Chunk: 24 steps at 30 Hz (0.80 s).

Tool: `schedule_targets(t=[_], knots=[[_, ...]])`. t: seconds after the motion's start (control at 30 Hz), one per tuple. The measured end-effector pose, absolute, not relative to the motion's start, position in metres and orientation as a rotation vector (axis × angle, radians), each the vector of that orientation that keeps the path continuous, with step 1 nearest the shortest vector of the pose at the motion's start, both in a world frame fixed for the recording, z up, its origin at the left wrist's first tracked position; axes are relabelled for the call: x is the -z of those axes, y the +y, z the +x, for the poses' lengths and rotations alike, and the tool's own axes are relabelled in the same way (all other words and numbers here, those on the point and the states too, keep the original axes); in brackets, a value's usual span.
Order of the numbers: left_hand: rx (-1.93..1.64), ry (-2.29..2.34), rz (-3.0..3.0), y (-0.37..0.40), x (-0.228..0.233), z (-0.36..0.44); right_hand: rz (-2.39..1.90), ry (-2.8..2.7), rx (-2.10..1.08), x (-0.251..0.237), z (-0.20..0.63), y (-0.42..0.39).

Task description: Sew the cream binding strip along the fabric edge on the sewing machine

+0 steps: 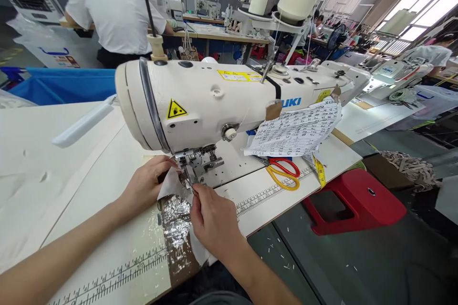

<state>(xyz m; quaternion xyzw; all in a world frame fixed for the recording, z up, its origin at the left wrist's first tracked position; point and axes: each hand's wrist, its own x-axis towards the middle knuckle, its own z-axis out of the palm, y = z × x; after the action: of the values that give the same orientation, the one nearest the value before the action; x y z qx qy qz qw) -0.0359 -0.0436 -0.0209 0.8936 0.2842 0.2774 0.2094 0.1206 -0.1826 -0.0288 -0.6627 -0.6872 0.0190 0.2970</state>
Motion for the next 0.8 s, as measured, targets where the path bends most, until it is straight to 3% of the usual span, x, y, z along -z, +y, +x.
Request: schedule_targets(t=[0.37,0.8], knots=[[-0.689,0.899,2.415,-0.0446,0.0173,-0.0305,-1.760,-1.853,-0.013,0.0325,0.1201,-0.1829],[-0.833,0.809,2.420,-0.0462,0.0182,-0.0327,-1.792,-1.867,-0.017,0.0318,0.1192,-0.1844]])
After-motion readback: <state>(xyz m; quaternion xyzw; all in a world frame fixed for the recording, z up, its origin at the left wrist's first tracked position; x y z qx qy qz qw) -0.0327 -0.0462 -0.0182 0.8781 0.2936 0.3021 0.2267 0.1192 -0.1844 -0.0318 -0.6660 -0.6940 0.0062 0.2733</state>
